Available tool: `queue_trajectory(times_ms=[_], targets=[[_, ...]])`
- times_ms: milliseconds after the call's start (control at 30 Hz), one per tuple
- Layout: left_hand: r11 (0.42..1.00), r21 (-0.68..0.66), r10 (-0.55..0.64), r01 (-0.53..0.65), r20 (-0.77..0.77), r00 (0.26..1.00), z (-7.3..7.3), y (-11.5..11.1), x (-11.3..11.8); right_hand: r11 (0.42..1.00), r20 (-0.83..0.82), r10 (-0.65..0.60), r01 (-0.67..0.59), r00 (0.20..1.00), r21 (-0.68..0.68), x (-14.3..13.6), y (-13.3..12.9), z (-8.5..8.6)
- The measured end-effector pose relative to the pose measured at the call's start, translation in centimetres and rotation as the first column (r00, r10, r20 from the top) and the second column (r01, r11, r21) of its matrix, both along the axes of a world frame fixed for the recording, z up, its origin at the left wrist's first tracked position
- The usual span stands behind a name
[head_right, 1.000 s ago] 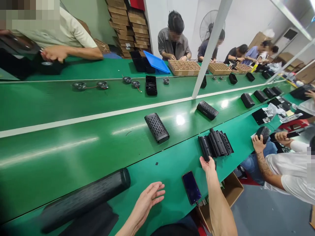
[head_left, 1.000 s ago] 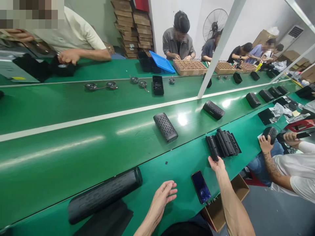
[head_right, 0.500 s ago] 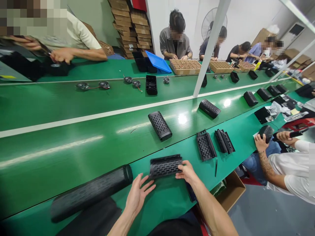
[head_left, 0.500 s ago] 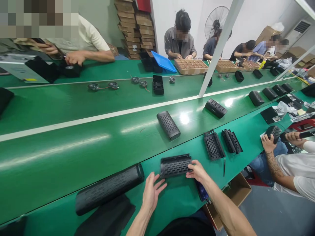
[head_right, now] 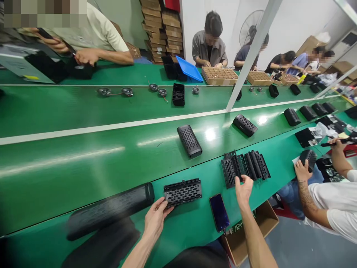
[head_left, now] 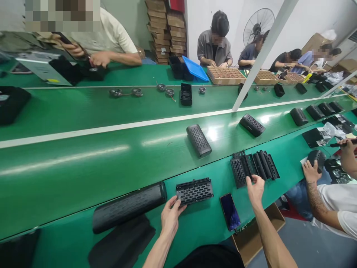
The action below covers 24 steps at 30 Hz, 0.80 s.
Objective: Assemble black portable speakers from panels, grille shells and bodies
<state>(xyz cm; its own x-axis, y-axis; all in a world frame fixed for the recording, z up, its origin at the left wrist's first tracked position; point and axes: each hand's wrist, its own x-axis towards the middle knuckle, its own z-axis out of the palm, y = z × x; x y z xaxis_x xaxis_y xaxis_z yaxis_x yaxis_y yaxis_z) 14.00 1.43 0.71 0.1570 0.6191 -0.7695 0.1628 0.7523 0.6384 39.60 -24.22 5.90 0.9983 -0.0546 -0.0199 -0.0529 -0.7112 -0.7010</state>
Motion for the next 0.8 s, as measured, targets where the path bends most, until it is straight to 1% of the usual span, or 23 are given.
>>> queue_trajectory(times_ms=[33,100,233,333,400,500,600,700,767,800], targets=[[1.0,0.011,0.028,-0.028,0.003,1.0,0.0,-0.1,0.2,0.999,0.054,-0.034,0.036,0.998,-0.034,0.8,-0.8,-0.1],[0.997,0.027,0.07,-0.071,0.017,0.997,0.0,-0.2,0.6,0.995,0.1,-0.047,0.055,0.994,-0.082,1.7,-1.8,-0.9],[0.993,0.041,0.106,-0.108,0.062,0.992,0.1,0.0,1.5,0.988,0.043,0.002,0.005,0.999,-0.152,1.6,-1.5,-3.5],[0.995,0.044,0.08,-0.084,0.088,0.993,0.3,0.3,1.8,0.983,0.007,-0.017,0.018,1.0,-0.183,2.0,-0.8,-4.9],[0.999,0.031,0.035,-0.038,0.099,0.995,0.7,0.3,1.6,0.984,-0.015,-0.025,0.022,1.0,-0.178,2.7,-0.5,-5.1],[0.999,0.036,-0.035,0.032,0.075,0.997,1.6,-0.2,0.8,0.992,-0.033,0.0,-0.004,0.999,-0.129,3.7,-0.6,-4.6],[0.989,0.128,-0.073,0.072,0.006,0.997,2.7,-1.1,-0.5,0.998,-0.045,0.036,-0.039,0.998,-0.053,3.6,-1.2,-3.5],[0.964,0.237,-0.12,0.119,-0.012,0.993,3.9,-2.1,-1.8,0.996,-0.066,0.086,-0.084,0.994,0.03,2.3,-2.5,-1.9],[0.956,0.242,-0.18,0.163,0.05,0.982,4.8,-2.6,-2.3,0.984,-0.12,0.164,-0.154,0.979,0.092,0.9,-3.2,-0.5],[0.959,0.218,-0.207,0.182,0.101,0.973,5.3,-2.8,-2.5,0.969,-0.17,0.232,-0.213,0.958,0.126,0.0,-3.4,0.1]])
